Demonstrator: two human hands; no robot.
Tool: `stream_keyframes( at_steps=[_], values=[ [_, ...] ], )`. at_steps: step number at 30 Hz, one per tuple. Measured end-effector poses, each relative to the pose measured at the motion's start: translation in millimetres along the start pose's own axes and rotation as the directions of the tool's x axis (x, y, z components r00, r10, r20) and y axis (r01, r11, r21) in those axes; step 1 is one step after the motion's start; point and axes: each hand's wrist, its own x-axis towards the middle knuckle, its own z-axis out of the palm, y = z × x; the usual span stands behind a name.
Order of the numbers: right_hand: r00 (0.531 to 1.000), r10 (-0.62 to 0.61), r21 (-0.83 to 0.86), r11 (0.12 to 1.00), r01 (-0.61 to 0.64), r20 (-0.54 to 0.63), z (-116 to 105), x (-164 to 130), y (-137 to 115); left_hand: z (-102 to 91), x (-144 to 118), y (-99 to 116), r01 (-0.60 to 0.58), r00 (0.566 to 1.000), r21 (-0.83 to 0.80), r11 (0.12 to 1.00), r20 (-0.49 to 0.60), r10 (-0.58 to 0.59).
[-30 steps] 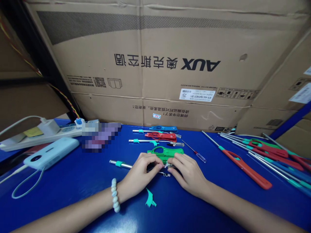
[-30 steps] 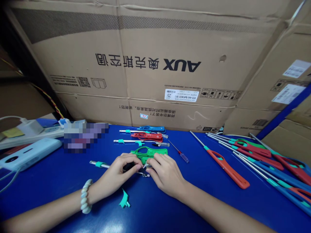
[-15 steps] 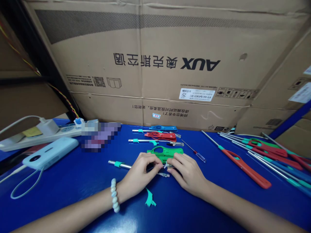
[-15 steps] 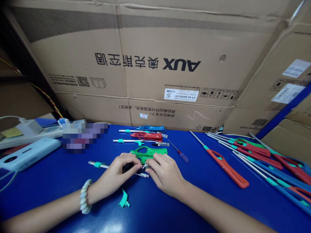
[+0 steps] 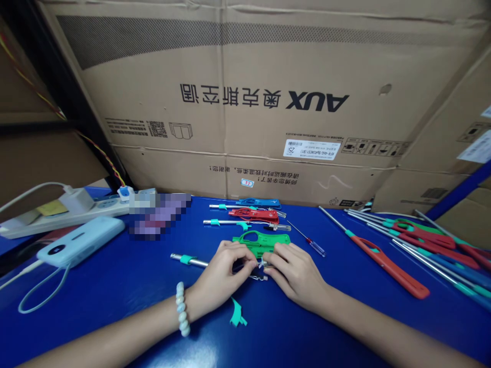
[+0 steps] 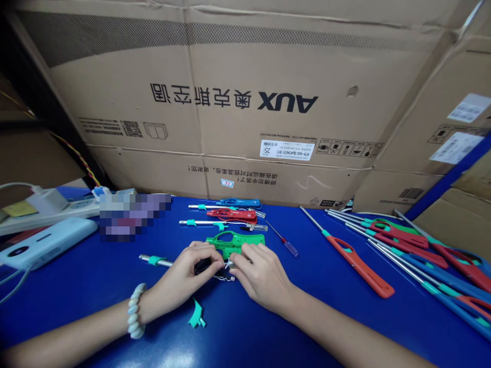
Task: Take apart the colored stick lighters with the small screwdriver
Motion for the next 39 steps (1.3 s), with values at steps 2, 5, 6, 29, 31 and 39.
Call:
stream_keyframes(
  at_steps=[2, 5, 6, 29, 31, 39],
  values=[
    [1.0, -0.006, -0.004, 1.0, 0.006, -0.001, 0.0, -0.2, -0.3, 0.3, 0.3, -0.6, -0.001, 1.0, 0.001, 1.0, 0.006, 0.001],
    [1.0, -0.013, -0.005, 1.0, 0.013, -0.005, 0.3, -0.1, -0.4, 0.5, 0.6, -0.8, 0.0, 1.0, 0.004, 1.0, 0.009, 0.0],
    [1.0, -0.013, -0.003, 1.0, 0.013, -0.005, 0.5, -0.1, -0.3, 0.6, 0.6, -0.7, 0.002, 1.0, 0.005, 1.0, 0.011, -0.002],
    [0.998, -0.062, -0.011, 0.998, 0.062, -0.004, 5.4, -1.3, -0.1, 2.3, -1.9, 1.2, -0.029, 0.999, 0.057, 0.998, 0.034, 0.027],
    [0.997, -0.072, -0.008, 0.997, 0.072, -0.009, 5.7, -1.0, -0.2, 2.5, -2.1, 1.6, -0.03, 0.999, 0.065, 0.997, 0.034, 0.028],
    [0.994, -0.107, -0.039, 0.994, 0.105, -0.033, 5.9, 0.6, -1.5, 4.4, -4.2, -1.9, -0.044, 0.998, 0.107, 0.993, 0.04, 0.04]
  ],
)
